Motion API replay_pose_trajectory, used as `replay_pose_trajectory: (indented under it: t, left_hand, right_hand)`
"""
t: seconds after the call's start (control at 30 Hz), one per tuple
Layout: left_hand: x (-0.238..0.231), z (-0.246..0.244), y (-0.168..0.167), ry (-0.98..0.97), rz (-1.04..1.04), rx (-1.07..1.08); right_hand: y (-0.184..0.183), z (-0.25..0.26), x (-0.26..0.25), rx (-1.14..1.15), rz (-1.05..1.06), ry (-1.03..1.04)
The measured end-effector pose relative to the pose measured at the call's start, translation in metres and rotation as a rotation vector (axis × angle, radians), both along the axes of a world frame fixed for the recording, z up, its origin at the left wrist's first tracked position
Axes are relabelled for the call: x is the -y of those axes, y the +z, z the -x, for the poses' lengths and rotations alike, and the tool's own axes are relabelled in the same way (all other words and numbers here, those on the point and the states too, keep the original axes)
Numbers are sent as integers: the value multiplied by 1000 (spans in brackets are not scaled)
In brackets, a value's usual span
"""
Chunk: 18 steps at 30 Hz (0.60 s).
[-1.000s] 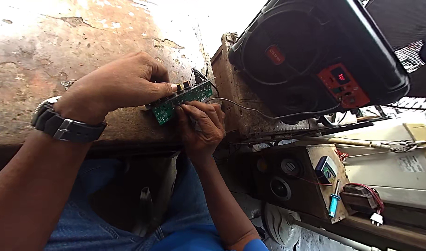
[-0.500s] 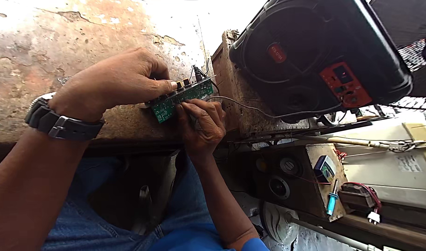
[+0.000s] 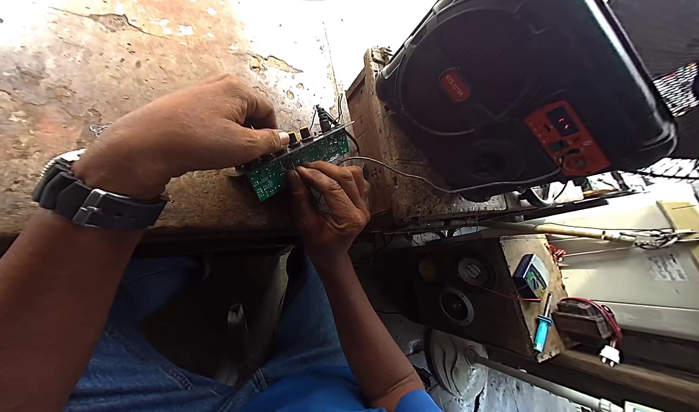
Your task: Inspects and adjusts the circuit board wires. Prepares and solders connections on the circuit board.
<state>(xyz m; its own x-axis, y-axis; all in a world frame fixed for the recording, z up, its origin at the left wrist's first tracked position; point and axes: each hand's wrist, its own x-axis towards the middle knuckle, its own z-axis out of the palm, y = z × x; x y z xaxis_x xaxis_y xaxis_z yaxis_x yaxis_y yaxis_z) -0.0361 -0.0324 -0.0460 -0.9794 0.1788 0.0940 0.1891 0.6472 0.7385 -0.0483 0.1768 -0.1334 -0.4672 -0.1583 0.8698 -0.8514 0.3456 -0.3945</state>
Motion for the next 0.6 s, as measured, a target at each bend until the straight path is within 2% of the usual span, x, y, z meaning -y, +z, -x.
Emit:
replay_pose_trajectory:
  t: [0.37,0.6]
  left_hand:
    - [0,-1,0,-4,-34,15]
    - [-3,-1,0,42,16,0]
  right_hand:
    - [1,0,0,-6,0,-3]
    - [1,0,0,-12,-6,-7]
